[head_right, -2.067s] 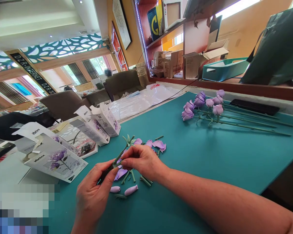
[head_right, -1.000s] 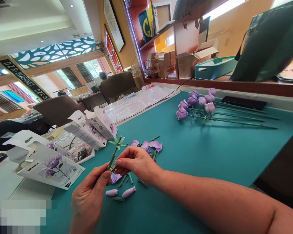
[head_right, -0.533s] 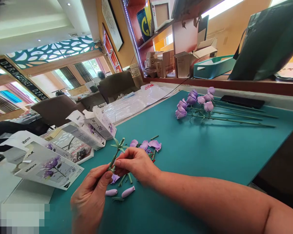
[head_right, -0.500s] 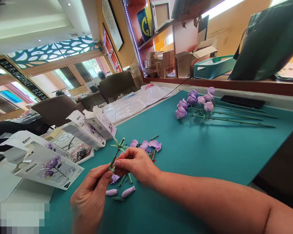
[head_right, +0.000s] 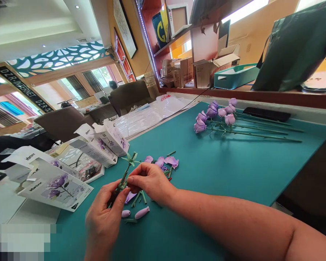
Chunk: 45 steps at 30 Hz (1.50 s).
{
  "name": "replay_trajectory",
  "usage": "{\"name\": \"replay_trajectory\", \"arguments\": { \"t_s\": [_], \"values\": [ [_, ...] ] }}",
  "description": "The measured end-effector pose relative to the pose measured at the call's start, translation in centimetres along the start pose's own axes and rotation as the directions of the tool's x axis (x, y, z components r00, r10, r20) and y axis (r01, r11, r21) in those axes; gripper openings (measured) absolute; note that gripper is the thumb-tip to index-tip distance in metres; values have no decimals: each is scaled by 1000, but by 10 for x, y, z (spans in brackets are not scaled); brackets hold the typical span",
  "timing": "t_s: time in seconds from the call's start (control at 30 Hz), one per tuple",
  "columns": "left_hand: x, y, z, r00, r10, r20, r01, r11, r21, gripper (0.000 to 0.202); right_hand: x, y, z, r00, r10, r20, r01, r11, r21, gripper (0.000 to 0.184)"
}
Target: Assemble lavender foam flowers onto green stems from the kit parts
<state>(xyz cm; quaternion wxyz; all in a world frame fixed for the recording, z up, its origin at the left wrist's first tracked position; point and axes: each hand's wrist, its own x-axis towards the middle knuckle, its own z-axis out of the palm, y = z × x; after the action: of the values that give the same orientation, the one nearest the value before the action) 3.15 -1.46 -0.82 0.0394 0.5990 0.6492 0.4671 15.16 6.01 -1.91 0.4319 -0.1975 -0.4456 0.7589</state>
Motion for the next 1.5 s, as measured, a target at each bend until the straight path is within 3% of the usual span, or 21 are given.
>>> {"name": "replay_trajectory", "arguments": {
  "t_s": [0.1, 0.2, 0.3, 0.37, 0.43, 0.5, 0.57, 0.7, 0.9, 1.1, 1.3, 1.37, 1.4, 1.5],
  "values": [
    [0, -2, -2, 998, -3, -60, 6, 999, 54, 30, 4, -5, -6, 999, 27, 42, -23, 995, -96, 35],
    [5, -8, -10, 994, -91, -59, 94, 994, 52, 39, 15, -22, -27, 1000, -25, -14, 20, 965, -263, 21],
    [11, -17, -19, 979, -189, -69, 191, 982, 15, 46, 27, -45, -54, 994, -61, -93, -1, 832, -554, 8],
    [15, -21, -25, 963, -261, -70, 261, 965, 1, 50, 30, -57, -68, 991, -85, -100, -29, 606, -795, 10],
    [18, -24, -29, 945, -322, -53, 323, 946, 13, 53, 29, -64, -76, 998, -49, -51, -37, 243, -969, 15],
    [20, -26, -32, 930, -367, -33, 368, 929, 48, 54, 25, -67, -77, 998, 54, -15, -12, -66, -998, 18],
    [21, -27, -33, 918, -396, -2, 395, 916, 72, 55, 22, -65, -75, 987, 158, -8, 28, -222, -975, 20],
    [21, -25, -32, 902, -421, 92, 418, 907, 54, 56, 16, -62, -71, 959, 280, 44, 148, -366, -919, 25],
    [21, -23, -28, 914, -392, 103, 387, 920, 66, 57, 12, -57, -66, 921, 380, 79, 251, -428, -868, 19],
    [21, -24, -28, 913, -388, 124, 383, 922, 63, 55, 13, -47, -55, 912, 409, 43, 272, -523, -808, 31],
    [20, -23, -28, 928, -336, 162, 344, 938, -25, 52, 14, -41, -55, 923, 384, 36, 249, -520, -817, 28],
    [18, -19, -29, 937, -311, 162, 322, 946, -48, 50, 13, -43, -53, 934, 342, 100, 247, -421, -873, 20],
    [17, -17, -28, 942, -298, 157, 310, 949, -55, 48, 12, -44, -52, 938, 315, 143, 249, -327, -911, 16],
    [13, -8, -26, 952, -279, 124, 290, 953, -86, 41, 11, -46, -46, 945, 237, 226, 216, 68, -974, 9]
  ]
}}
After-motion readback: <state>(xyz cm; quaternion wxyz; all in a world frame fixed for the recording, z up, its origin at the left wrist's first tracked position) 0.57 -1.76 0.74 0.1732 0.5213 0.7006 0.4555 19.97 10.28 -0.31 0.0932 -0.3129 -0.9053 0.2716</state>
